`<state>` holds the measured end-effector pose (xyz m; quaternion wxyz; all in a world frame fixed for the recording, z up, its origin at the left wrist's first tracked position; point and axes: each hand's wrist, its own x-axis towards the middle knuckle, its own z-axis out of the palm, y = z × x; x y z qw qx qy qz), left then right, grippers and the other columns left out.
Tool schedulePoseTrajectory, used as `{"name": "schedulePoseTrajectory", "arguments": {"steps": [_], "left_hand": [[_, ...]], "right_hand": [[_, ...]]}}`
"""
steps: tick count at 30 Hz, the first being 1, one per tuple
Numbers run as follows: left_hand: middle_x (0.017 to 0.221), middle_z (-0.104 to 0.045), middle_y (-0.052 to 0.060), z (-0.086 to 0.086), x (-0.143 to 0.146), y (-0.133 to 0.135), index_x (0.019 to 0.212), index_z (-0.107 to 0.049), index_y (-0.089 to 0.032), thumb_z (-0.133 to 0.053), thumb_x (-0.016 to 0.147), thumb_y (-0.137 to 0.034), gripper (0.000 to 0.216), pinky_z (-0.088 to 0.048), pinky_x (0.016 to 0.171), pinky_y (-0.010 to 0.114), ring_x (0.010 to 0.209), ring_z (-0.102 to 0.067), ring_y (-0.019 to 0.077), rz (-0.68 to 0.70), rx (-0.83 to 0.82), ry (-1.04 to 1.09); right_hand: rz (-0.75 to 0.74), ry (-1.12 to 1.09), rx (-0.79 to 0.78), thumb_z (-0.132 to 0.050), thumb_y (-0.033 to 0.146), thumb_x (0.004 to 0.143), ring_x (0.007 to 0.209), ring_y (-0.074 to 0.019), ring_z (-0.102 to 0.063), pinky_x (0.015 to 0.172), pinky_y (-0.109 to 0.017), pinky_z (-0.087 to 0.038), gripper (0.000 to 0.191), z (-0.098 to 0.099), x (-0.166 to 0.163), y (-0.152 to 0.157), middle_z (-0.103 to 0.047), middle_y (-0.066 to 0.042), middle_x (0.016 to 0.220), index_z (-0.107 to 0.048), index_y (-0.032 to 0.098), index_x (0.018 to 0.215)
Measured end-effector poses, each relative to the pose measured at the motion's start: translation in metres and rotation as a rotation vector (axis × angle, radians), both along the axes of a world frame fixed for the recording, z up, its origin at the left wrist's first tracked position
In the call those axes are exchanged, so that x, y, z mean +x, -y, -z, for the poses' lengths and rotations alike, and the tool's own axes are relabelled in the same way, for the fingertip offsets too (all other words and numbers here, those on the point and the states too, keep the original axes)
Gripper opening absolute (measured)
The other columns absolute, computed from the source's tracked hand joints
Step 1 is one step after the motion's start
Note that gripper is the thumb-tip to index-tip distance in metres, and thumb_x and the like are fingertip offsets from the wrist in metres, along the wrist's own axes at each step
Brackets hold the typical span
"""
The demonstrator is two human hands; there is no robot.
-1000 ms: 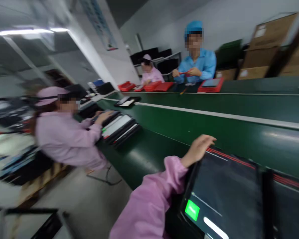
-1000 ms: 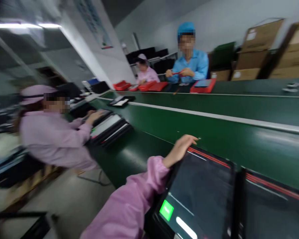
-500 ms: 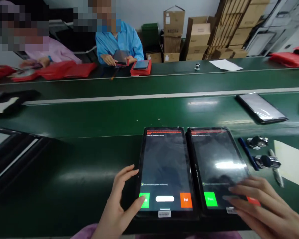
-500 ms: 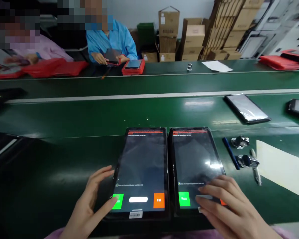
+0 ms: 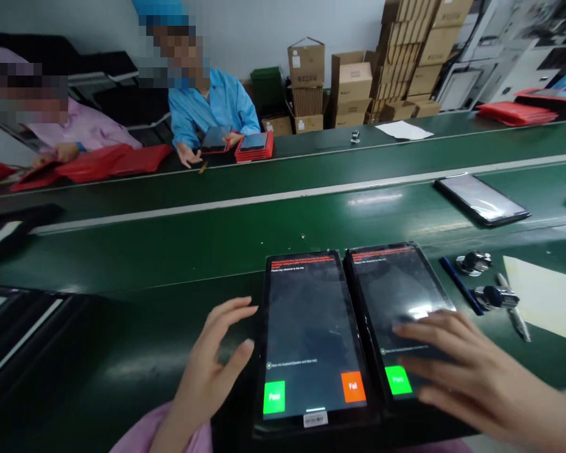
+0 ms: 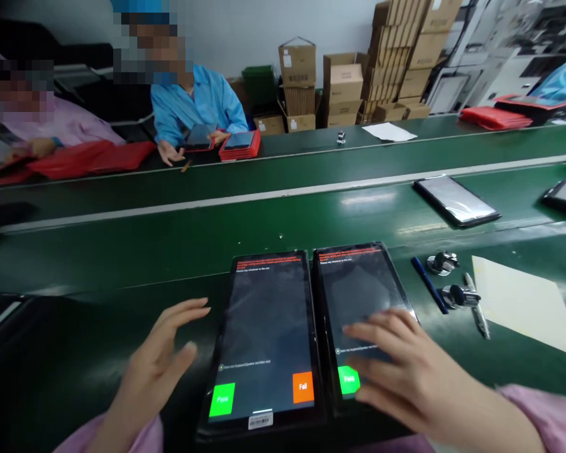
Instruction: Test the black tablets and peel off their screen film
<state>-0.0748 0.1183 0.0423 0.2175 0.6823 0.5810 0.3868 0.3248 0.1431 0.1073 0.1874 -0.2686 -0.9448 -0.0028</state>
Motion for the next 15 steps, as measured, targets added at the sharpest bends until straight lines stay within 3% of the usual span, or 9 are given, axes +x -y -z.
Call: {"name": "schedulePoseTrajectory", "arguments": {"steps": [4, 6, 8, 10, 13, 15], "left_hand": [[0.141, -0.066, 0.011, -0.025, 0.012, -0.073, 0.129, -0.074, -0.033, -0.046, 0.105, -0.062, 0.047, -0.044, 0.117, 0.068, 0.134, -0.060, 0.0350, 0.108, 0.033, -0.373], [0.149, -0.062, 0.012, -0.030, 0.023, -0.094, 0.133, -0.073, -0.034, -0.044, 0.107, -0.058, 0.045, -0.035, 0.115, 0.080, 0.140, -0.055, 0.0388, 0.097, 0.013, -0.523], [0.152, -0.060, 0.012, -0.031, 0.028, -0.096, 0.132, -0.073, -0.035, -0.044, 0.108, -0.052, 0.042, -0.030, 0.112, 0.086, 0.143, -0.051, 0.0415, 0.096, -0.004, -0.624], [0.148, -0.064, 0.011, -0.031, 0.024, -0.084, 0.126, -0.077, -0.036, -0.043, 0.109, -0.050, 0.040, -0.028, 0.110, 0.090, 0.142, -0.052, 0.0423, 0.145, 0.014, -0.664], [0.139, -0.071, 0.008, -0.030, 0.010, -0.062, 0.121, -0.078, -0.038, -0.042, 0.110, -0.049, 0.039, -0.033, 0.112, 0.085, 0.137, -0.057, 0.0389, 0.233, 0.077, -0.649], [0.135, -0.073, 0.009, -0.030, 0.002, -0.057, 0.124, -0.077, -0.037, -0.044, 0.109, -0.050, 0.038, -0.036, 0.114, 0.081, 0.133, -0.061, 0.0370, 0.198, 0.129, -0.635]], "right_hand": [[0.180, -0.003, -0.011, -0.042, 0.045, 0.112, 0.108, -0.0294, -0.068, 0.088, -0.048, -0.056, 0.041, 0.009, -0.013, -0.067, -0.074, -0.012, 0.127, -0.078, 0.028, 0.120], [0.294, 0.046, 0.012, -0.044, 0.050, 0.110, 0.112, -0.0346, -0.067, 0.086, -0.051, -0.056, 0.043, 0.019, -0.019, -0.096, -0.071, -0.016, 0.132, -0.078, 0.026, 0.123], [0.336, 0.076, 0.035, -0.049, 0.049, 0.109, 0.115, -0.0380, -0.065, 0.085, -0.053, -0.056, 0.041, 0.027, -0.023, -0.110, -0.070, -0.017, 0.136, -0.080, 0.024, 0.119], [0.273, 0.077, 0.050, -0.049, 0.048, 0.109, 0.115, -0.0375, -0.065, 0.086, -0.052, -0.056, 0.041, 0.028, -0.022, -0.106, -0.072, -0.015, 0.132, -0.082, 0.023, 0.109], [0.153, 0.034, 0.051, -0.040, 0.049, 0.112, 0.112, -0.0328, -0.067, 0.087, -0.049, -0.055, 0.050, 0.022, -0.017, -0.085, -0.074, -0.011, 0.126, -0.083, 0.026, 0.101], [0.166, -0.001, 0.080, -0.035, 0.047, 0.114, 0.110, -0.0311, -0.068, 0.085, -0.047, -0.054, 0.052, 0.018, -0.014, -0.077, -0.075, -0.010, 0.125, -0.082, 0.026, 0.104]]}}
